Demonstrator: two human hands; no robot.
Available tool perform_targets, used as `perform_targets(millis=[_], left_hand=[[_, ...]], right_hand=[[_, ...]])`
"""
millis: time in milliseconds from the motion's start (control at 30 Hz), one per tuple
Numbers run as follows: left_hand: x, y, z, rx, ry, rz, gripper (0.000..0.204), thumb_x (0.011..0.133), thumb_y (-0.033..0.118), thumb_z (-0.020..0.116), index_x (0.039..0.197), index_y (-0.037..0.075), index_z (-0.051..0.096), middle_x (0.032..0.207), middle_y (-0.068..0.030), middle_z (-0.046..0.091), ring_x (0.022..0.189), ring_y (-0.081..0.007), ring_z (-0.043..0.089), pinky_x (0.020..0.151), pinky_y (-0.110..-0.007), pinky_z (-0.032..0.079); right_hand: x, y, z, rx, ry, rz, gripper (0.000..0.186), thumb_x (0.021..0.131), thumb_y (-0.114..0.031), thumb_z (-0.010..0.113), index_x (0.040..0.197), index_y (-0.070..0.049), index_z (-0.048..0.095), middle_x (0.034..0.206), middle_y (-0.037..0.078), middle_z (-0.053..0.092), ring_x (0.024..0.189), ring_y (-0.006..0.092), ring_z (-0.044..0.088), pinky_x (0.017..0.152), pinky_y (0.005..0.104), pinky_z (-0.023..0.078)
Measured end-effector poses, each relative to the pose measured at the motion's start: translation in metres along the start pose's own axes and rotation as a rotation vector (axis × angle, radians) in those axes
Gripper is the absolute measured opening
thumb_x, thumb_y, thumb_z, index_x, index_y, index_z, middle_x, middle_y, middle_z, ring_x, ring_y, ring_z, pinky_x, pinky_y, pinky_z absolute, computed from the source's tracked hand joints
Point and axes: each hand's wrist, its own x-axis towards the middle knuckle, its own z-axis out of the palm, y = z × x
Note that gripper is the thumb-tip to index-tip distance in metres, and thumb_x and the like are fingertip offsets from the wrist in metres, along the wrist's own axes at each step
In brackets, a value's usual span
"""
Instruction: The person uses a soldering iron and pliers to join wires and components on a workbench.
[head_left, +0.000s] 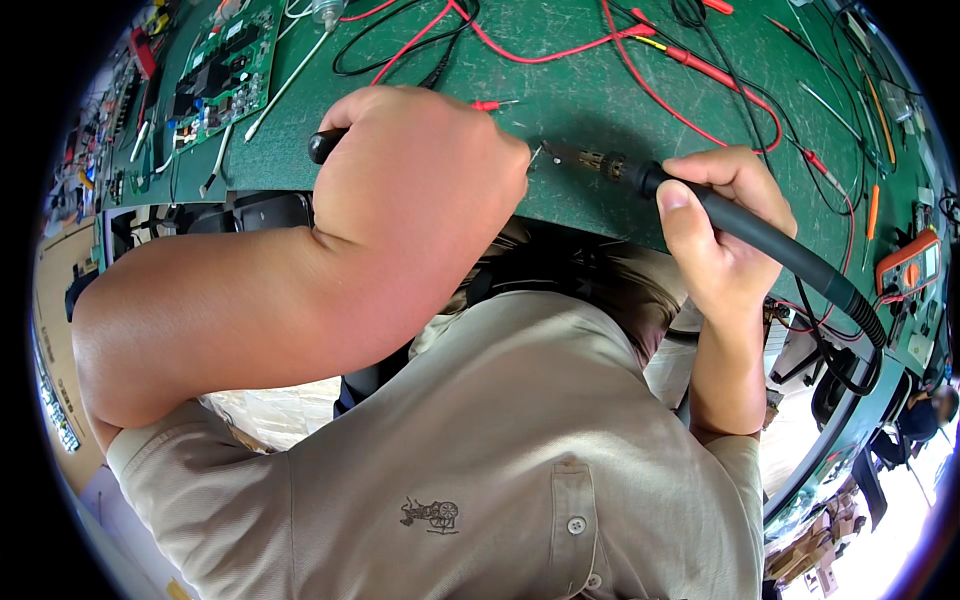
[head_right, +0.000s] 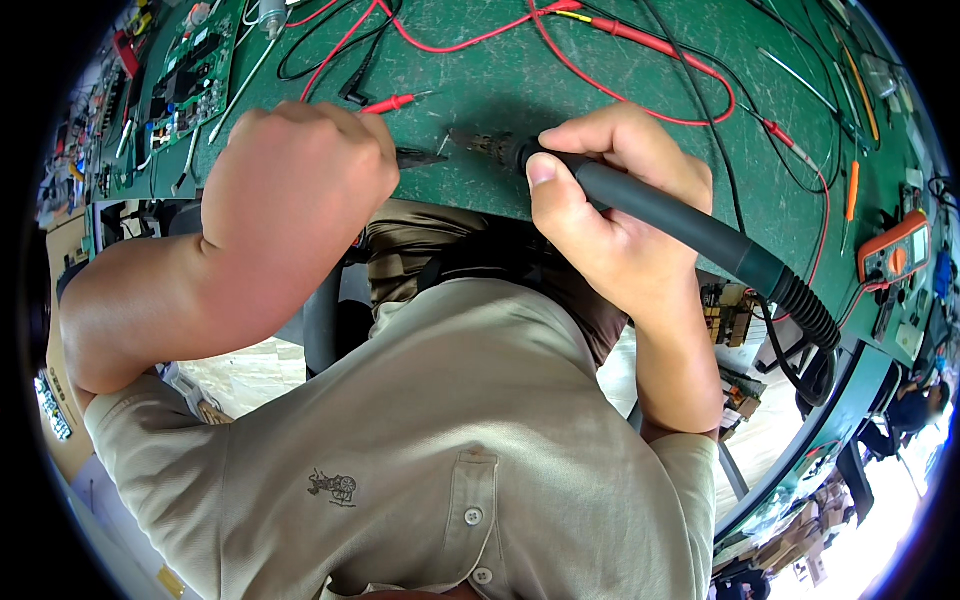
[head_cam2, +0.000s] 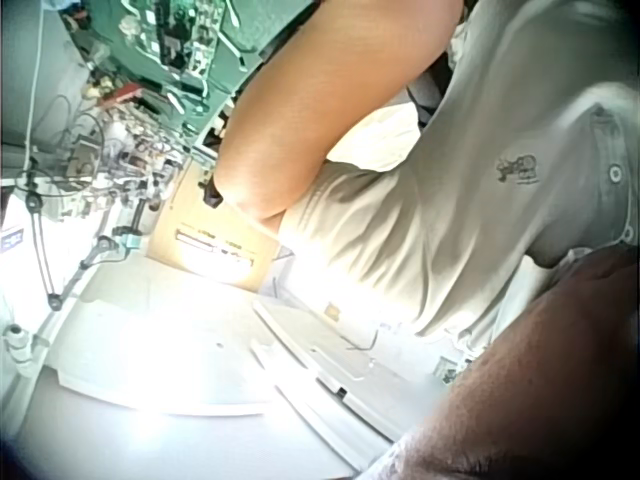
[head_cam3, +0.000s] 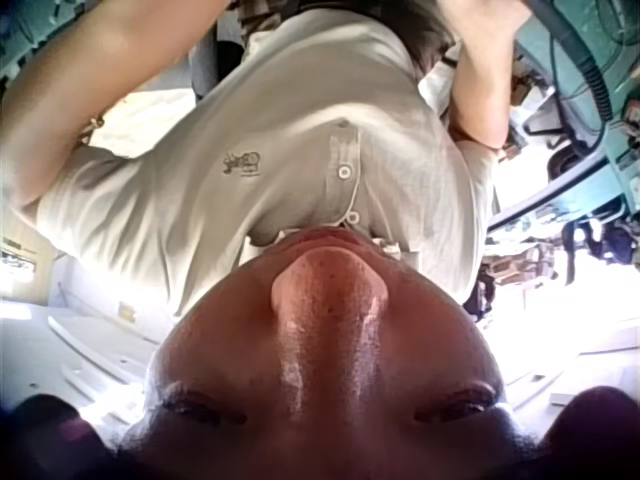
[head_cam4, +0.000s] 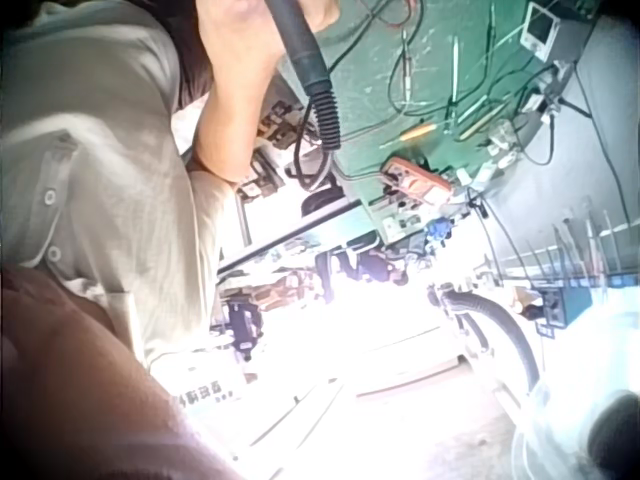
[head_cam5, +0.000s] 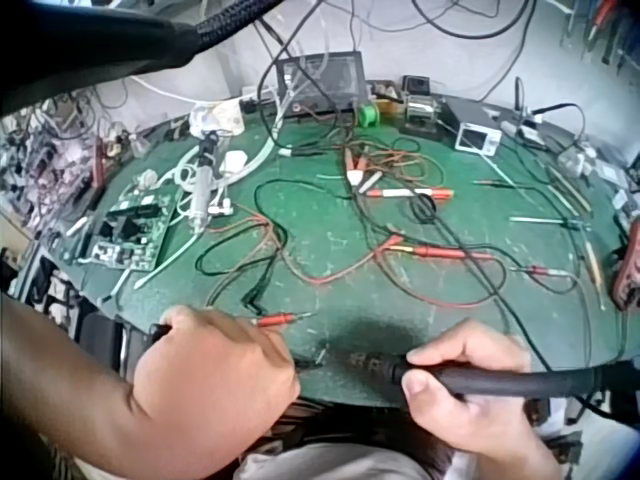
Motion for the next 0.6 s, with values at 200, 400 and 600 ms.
perform_targets(millis=[200, 400, 600], left_hand=[[0.0, -0.001, 0.0, 0.005, 0.023, 0.007, 0.015, 0.06, 0.011, 0.074, 0.075, 0.007, 0.074, 0.069, -0.0085, 0.069, 0.063, -0.0243, 0.068, 0.055, -0.044, 0.057], [0.0, -0.001, 0.002, 0.045, 0.021, 0.01, 0.015, 0.06, 0.01, 0.074, 0.075, 0.007, 0.074, 0.069, -0.009, 0.069, 0.064, -0.0241, 0.068, 0.054, -0.043, 0.056], [-0.002, -0.003, 0.011, 0.108, 0.155, 0.005, 0.015, 0.055, 0.008, 0.069, 0.064, 0.008, 0.057, 0.054, -0.0019, 0.053, 0.053, -0.0131, 0.058, 0.043, -0.027, 0.044]], right_hand=[[-0.003, 0.0, 0.001, 0.03, -0.008, -0.007, 0.014, 0.077, -0.006, 0.074, 0.085, 0.002, 0.064, 0.067, 0.004, 0.064, 0.057, 0.0058, 0.056, 0.052, 0.02, 0.045], [-0.003, 0.002, 0.001, -0.012, 0.013, 0.015, 0.014, 0.078, -0.005, 0.074, 0.085, 0.002, 0.064, 0.067, 0.003, 0.064, 0.057, 0.0055, 0.056, 0.052, 0.0199, 0.044], [-0.004, 0.003, 0.002, 0.034, 0.009, -0.016, 0.013, 0.078, -0.005, 0.074, 0.084, 0.002, 0.064, 0.065, 0.002, 0.062, 0.055, 0.0052, 0.054, 0.05, 0.02, 0.042]])
